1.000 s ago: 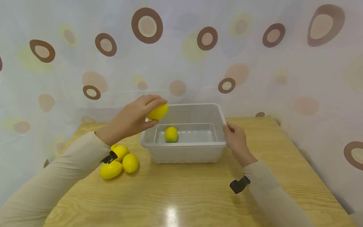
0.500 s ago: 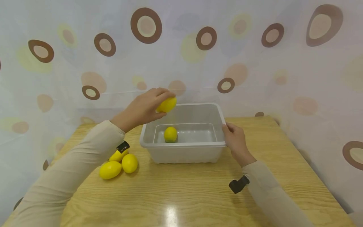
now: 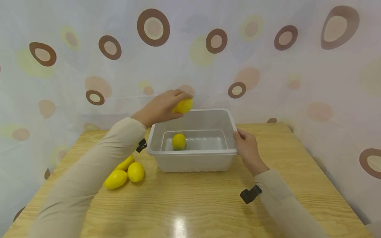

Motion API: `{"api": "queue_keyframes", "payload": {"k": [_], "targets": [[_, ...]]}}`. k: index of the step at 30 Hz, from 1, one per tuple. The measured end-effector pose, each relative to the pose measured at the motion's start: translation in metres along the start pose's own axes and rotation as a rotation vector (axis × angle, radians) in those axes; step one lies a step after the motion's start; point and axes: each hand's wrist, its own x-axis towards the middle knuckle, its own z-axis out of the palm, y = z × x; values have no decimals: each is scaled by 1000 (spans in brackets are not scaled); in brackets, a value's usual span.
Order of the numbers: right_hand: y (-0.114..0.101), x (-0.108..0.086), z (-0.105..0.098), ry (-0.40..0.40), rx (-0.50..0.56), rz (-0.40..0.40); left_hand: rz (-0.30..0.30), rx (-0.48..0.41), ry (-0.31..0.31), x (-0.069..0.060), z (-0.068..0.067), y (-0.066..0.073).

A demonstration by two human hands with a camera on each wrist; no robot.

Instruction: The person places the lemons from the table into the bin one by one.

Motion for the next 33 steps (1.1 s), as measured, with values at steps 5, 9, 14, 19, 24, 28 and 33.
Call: {"api": "queue_keyframes", "payload": {"k": [5,9,14,19,24,28,33], "targets": [[0,0,-1,-4,-1,-2,1,-85,-30,14,12,-5],[1,1,-1,-3,-1,-6,-44,-84,-69,22,21,-4],[2,2,-1,2,0,-10,-65,-22,-108,28,32,-2],[2,2,-1,6,6,-11,-42,61,-134,29,40,-3],[3,2,-2,6,31,-17,-24,87,-112,32,46,-6],[3,2,-2,9,46,-17,-20,120,-129,35,50,-8],[4,3,0,13,45,-14,-22,163,-197,38,53,-7]]}}
